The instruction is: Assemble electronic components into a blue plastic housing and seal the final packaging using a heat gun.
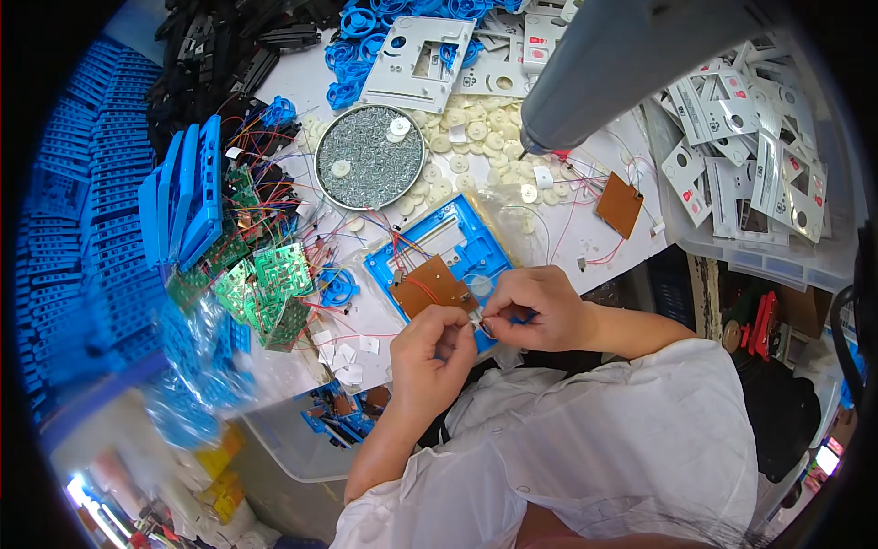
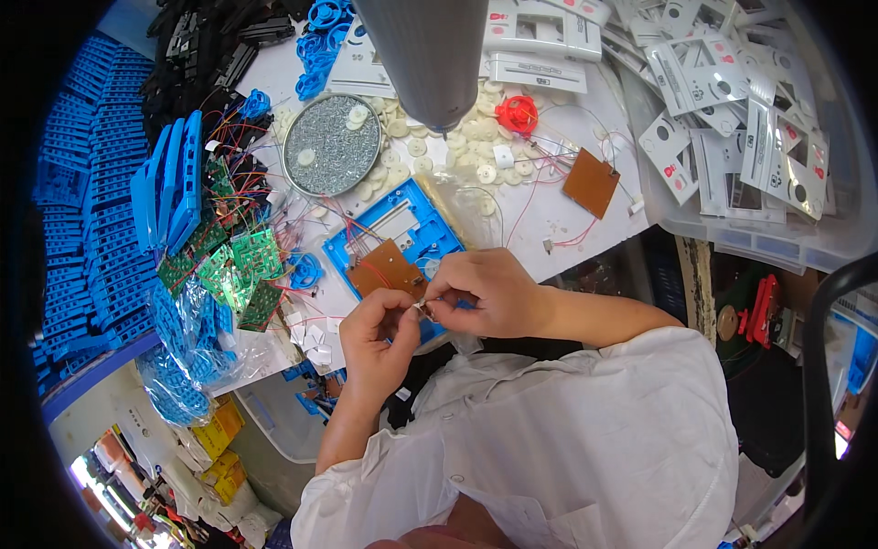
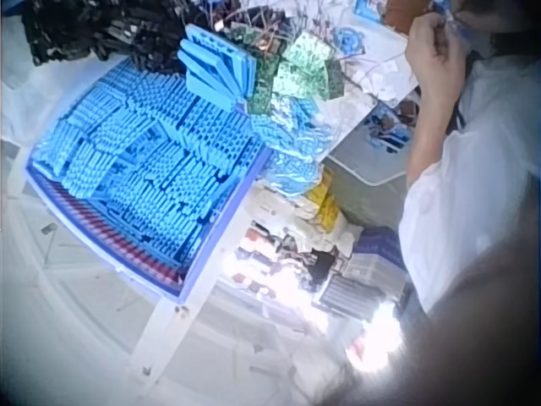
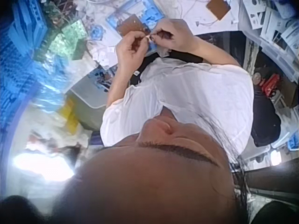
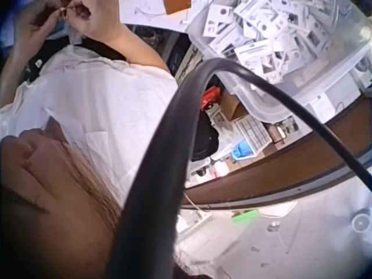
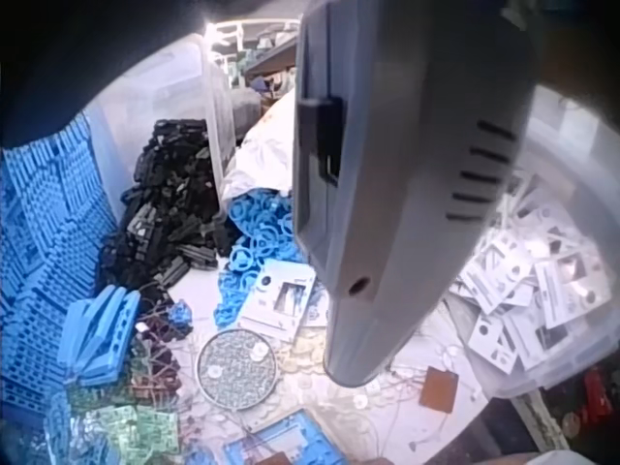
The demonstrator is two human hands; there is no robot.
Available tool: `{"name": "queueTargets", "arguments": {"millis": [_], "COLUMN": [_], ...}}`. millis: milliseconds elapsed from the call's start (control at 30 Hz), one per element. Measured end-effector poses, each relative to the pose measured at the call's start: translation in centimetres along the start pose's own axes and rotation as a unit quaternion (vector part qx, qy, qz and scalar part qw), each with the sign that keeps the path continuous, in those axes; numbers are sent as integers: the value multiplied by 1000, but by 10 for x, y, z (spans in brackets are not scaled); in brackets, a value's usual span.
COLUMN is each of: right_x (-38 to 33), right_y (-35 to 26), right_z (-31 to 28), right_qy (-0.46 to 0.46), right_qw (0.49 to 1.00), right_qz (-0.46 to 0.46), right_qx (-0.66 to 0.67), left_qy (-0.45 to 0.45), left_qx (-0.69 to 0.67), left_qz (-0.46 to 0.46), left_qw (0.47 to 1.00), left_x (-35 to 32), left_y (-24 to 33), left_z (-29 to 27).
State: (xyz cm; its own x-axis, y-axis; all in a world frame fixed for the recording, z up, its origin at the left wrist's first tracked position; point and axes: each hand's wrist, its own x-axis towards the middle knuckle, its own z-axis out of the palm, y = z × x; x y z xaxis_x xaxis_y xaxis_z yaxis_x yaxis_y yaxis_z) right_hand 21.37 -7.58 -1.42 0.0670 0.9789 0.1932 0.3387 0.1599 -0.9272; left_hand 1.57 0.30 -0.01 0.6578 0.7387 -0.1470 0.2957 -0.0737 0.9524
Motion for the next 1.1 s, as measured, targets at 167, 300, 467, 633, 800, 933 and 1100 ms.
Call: {"name": "queueTargets", "arguments": {"millis": [167, 300, 467, 633, 800, 933, 1100], "right_x": [1, 3, 3, 6, 5, 4, 6], "right_y": [-4, -5, -3, -1, -1, -3, -2], "right_z": [-1, -3, -7, -7, -4, -2, 3], "right_qy": [-7, -24, -50, -45, -35, -24, -6], "right_qw": [999, 998, 997, 997, 999, 999, 1000], "right_qz": [40, 52, 46, 12, 9, 20, 3], "right_qx": [15, 19, 43, 54, 39, 34, 29], "left_qy": [46, 8, 4, 24, 50, 4, 20], "left_qx": [36, 53, 12, -126, -208, -249, -299], "left_qz": [91, 143, 124, 63, 1, -5, -91], "left_qw": [994, 988, 992, 990, 977, 969, 950], "left_x": [9, 7, 4, -4, -8, -12, -12], "left_y": [20, 2, 0, -14, -9, 2, 2], "left_z": [3, -3, -1, 11, 20, 14, 17]}}
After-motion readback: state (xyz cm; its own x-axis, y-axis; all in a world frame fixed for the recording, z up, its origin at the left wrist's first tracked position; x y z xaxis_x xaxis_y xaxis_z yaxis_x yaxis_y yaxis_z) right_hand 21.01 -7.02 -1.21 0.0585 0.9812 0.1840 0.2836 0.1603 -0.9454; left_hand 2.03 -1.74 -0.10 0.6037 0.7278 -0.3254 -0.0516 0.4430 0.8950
